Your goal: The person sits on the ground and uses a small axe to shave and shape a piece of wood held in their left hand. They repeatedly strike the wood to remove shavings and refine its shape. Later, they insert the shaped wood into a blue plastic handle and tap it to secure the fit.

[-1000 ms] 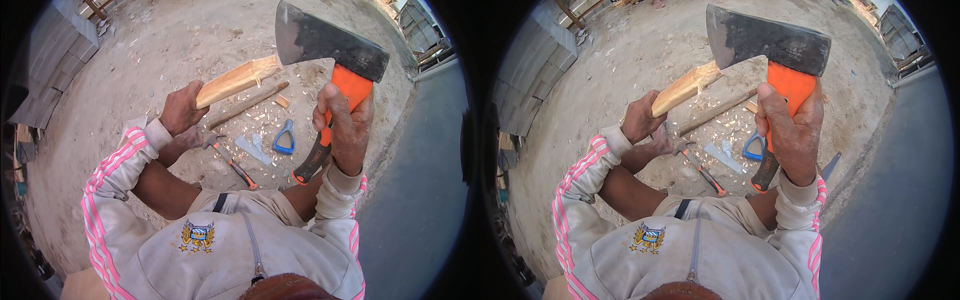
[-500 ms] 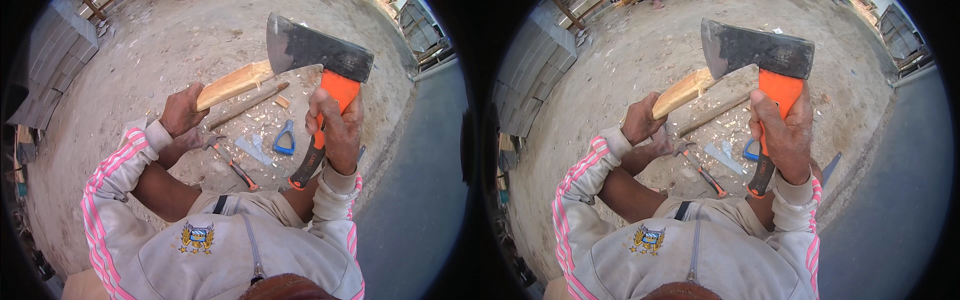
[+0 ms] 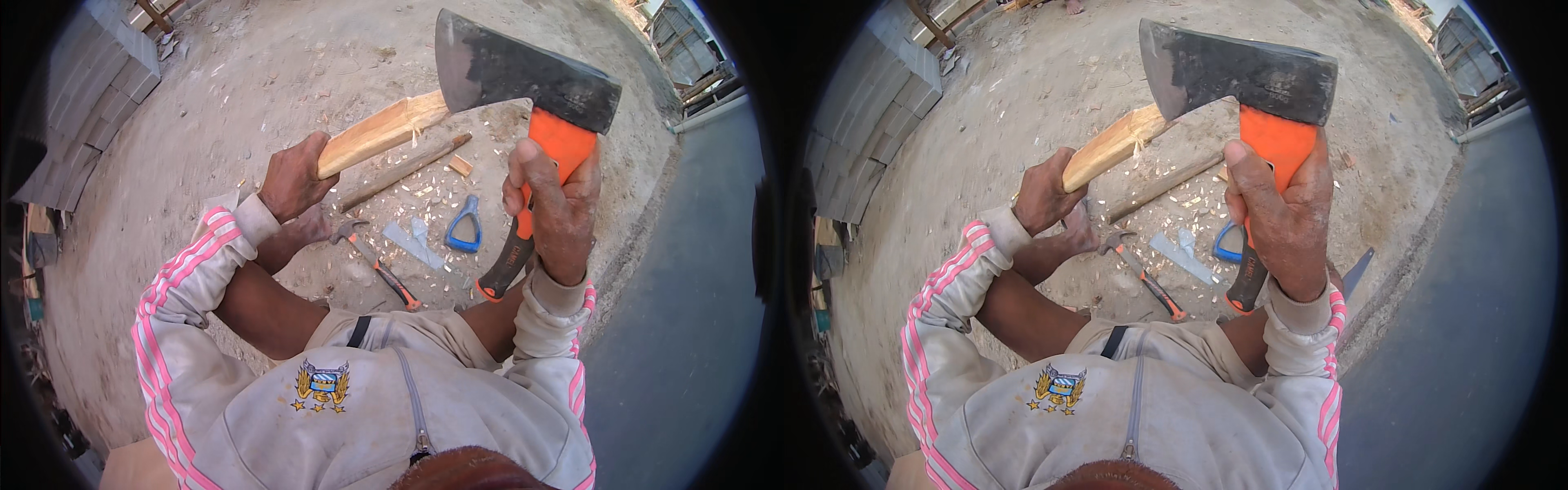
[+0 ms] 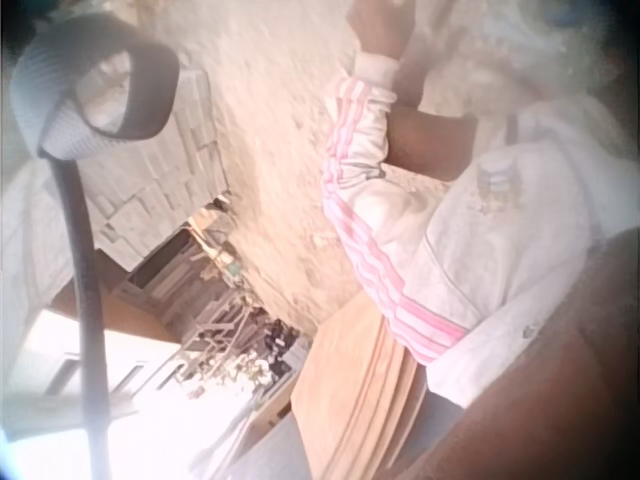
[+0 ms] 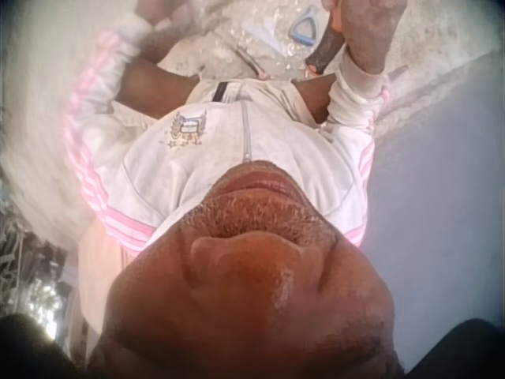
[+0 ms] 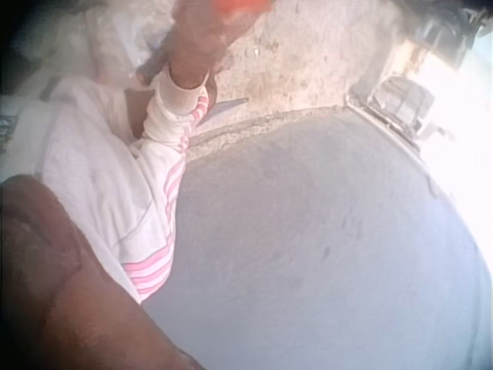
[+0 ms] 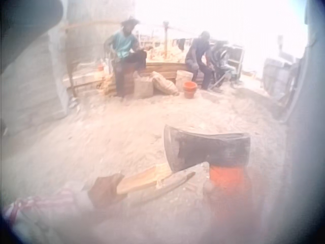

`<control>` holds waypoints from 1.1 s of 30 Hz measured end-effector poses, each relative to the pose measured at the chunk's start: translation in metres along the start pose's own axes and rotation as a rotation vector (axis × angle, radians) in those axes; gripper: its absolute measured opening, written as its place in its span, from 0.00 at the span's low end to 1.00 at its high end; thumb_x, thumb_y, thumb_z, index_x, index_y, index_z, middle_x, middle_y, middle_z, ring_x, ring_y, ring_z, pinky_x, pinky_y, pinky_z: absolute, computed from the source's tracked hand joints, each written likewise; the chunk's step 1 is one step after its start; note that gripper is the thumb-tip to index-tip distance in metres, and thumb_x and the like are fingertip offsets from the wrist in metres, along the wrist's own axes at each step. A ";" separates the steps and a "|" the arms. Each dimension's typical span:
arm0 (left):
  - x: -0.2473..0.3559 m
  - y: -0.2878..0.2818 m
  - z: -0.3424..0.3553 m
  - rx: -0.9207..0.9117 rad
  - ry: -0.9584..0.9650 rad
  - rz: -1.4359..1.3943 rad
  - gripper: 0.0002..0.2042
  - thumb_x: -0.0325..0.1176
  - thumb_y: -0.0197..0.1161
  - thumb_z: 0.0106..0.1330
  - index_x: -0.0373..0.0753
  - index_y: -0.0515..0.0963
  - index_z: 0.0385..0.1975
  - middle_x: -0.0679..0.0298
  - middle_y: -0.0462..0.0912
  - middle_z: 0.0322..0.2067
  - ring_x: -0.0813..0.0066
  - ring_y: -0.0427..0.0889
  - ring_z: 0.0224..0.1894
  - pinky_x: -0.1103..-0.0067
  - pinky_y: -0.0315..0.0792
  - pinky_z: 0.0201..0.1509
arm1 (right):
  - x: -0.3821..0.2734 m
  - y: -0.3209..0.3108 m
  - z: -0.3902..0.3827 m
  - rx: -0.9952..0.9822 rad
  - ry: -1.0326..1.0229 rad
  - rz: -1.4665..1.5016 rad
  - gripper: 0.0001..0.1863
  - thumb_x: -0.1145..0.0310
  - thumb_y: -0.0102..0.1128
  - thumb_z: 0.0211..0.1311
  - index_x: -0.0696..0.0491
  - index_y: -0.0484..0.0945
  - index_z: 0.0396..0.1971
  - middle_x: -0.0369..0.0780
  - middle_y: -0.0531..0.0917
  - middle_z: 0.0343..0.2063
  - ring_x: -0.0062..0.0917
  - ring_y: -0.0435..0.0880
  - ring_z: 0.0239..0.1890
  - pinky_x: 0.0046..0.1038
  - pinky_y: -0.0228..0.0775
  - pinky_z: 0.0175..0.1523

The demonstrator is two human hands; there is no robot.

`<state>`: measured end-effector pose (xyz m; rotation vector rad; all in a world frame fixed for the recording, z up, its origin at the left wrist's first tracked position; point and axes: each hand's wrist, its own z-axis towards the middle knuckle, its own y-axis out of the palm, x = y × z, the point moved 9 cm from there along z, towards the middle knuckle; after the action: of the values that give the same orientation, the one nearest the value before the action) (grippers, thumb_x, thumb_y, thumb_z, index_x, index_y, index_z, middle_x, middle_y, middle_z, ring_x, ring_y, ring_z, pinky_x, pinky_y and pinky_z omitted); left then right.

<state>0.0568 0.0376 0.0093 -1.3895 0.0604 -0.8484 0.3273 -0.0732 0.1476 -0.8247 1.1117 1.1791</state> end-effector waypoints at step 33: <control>0.000 0.002 -0.001 -0.053 -0.021 -0.021 0.18 0.34 0.71 0.57 0.39 0.70 0.43 0.50 0.83 0.30 0.45 0.85 0.35 0.59 0.78 0.40 | 0.004 0.006 -0.005 -0.056 -0.014 -0.127 0.14 0.72 0.59 0.73 0.58 0.69 0.53 0.33 0.75 0.22 0.14 0.71 0.18 0.19 0.63 0.23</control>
<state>0.0579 0.0368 0.0072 -1.4511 0.0524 -0.8544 0.3203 -0.0749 0.1424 -0.9151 1.0038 1.1123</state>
